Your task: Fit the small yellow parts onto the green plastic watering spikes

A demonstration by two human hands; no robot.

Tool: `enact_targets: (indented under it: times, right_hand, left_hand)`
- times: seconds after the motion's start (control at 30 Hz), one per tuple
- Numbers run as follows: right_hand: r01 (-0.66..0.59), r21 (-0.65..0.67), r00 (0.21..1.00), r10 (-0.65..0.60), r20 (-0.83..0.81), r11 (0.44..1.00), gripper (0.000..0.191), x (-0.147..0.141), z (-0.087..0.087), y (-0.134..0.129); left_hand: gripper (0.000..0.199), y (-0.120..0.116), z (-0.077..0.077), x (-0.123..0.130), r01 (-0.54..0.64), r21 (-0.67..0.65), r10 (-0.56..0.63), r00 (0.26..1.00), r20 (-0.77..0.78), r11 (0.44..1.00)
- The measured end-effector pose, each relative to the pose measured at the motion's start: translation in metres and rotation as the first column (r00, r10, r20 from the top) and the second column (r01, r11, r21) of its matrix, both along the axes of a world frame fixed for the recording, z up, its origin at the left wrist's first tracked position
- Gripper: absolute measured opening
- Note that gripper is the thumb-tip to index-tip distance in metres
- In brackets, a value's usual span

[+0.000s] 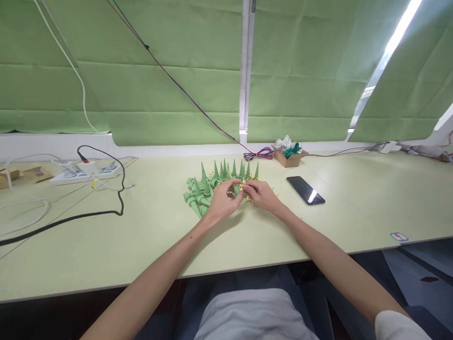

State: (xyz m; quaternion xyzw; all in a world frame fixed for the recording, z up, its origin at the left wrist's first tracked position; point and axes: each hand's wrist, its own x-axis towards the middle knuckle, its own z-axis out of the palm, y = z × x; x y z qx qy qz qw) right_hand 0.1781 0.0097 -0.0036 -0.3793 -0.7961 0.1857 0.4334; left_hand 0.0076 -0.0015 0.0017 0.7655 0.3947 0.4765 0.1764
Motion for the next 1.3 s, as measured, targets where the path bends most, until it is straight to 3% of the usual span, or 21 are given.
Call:
enact_targets:
  times: [0.33,0.57,1.3]
  right_hand:
    - [0.067,0.06,0.995,-0.071,0.069,0.996,0.039,-0.0005,-0.0052,0.0025]
    - [0.051,0.049,0.997,-0.053,0.052,0.998,0.042,-0.0002,-0.0051,0.0039]
    - [0.061,0.052,0.998,-0.06,-0.01,0.997,0.045,0.0003,-0.005,0.0041]
  left_hand:
    - [0.02,-0.0004,0.0002,0.0013,-0.04,0.028,0.041,0.998,-0.039,0.999]
    - [0.02,-0.0019,0.0016,0.0018,-0.058,0.036,0.06,0.996,-0.065,0.998]
    - [0.021,-0.0021,-0.0027,0.0007,0.002,0.141,0.012,0.995,-0.099,0.99]
